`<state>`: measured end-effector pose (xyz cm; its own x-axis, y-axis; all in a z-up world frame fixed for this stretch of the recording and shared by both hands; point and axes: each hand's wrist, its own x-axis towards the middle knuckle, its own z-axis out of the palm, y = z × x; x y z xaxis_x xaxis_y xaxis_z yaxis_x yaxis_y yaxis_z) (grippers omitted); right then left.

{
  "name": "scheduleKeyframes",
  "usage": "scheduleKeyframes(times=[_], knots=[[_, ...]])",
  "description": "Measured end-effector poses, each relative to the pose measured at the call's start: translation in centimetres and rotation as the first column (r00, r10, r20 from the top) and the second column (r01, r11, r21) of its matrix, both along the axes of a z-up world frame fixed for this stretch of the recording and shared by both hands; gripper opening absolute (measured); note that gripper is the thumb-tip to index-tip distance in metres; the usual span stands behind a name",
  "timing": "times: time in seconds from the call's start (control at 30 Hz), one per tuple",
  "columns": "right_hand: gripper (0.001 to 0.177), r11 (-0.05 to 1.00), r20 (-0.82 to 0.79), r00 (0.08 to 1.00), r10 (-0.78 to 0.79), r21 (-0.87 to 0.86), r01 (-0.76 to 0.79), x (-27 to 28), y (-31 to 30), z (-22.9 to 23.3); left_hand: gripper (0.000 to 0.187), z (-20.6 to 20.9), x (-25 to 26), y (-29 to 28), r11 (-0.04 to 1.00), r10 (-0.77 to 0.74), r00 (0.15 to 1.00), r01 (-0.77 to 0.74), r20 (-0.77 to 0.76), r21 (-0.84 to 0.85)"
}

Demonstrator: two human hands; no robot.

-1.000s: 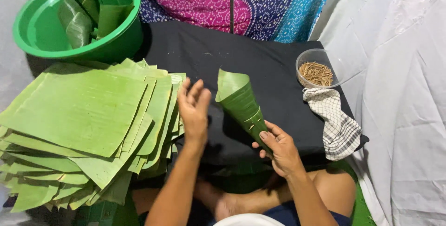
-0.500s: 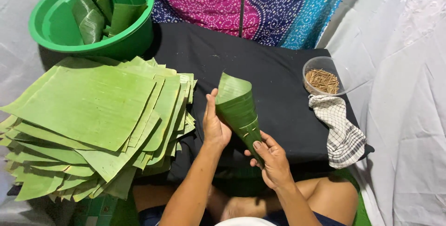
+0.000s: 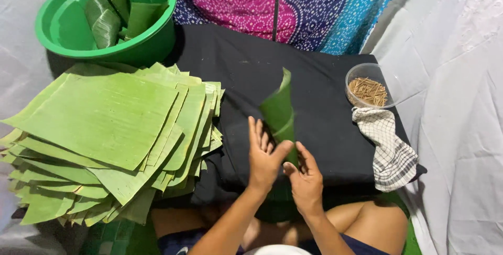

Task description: Clean and fold banana leaves into cone shapes and secure them with small sticks.

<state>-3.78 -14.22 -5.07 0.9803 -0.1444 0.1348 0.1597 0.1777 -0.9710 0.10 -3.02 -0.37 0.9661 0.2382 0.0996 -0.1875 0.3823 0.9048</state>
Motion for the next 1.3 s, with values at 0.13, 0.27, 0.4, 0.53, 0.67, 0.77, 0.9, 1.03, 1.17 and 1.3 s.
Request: scheduleKeyframes(times=[0.13,0.27,0.4,0.53,0.67,0.77,0.9,1.03,1.17,1.3], knots=[[0.05,0.908,0.264,0.963,-0.048,-0.389,0.152,-1.2,0.4,1.6,0.104,-0.5,0.3,0.0,0.998,-0.024,1.0,0.024,-0.002,-0.049],[0.036,0.85,0.131,0.991,-0.003,-0.522,0.071,-1.0,-0.5,1.4,0.085,-2.5,1.4,1.0,0.986,-0.039,0.999,0.034,-0.028,-0.161],[0.039,0.931,0.061,0.995,-0.077,-0.354,0.093,2.0,-2.4,1.2,0.069,-3.3,1.3,1.9,0.983,-0.082,0.996,0.084,0.02,-0.163],[0.058,0.986,-0.033,0.994,-0.103,-0.131,0.098,6.0,-2.8,6.4,0.067,-2.6,0.4,2.5,0.974,-0.133,0.991,0.133,0.012,-0.182],[0.068,0.995,-0.192,0.978,0.079,0.082,-0.064,8.1,-2.9,8.6,0.067,-2.8,0.3,2.6,0.953,-0.21,0.978,0.204,-0.003,-0.225],[0.061,0.986,-0.164,0.976,0.144,0.105,-0.128,8.6,-2.6,8.6,0.07,-1.6,0.2,2.7,0.945,-0.253,0.967,0.248,0.003,-0.215],[0.049,0.982,-0.114,0.979,0.166,0.105,-0.154,8.4,-2.2,8.8,0.084,0.2,0.2,2.9,0.957,-0.284,0.959,0.283,-0.019,-0.062],[0.038,0.983,-0.123,0.977,0.174,0.072,-0.166,8.0,-2.7,9.8,0.089,0.3,1.0,3.6,0.959,-0.272,0.962,0.272,-0.006,0.08],[0.027,0.98,-0.124,0.976,0.179,-0.066,-0.188,7.9,-3.7,11.1,0.097,2.6,1.5,3.9,0.924,-0.25,0.968,0.235,0.011,0.302],[0.025,0.955,-0.012,0.991,0.132,-0.267,-0.131,7.9,-4.2,11.5,0.107,4.4,1.5,3.7,0.841,-0.228,0.973,0.215,-0.037,0.496]])
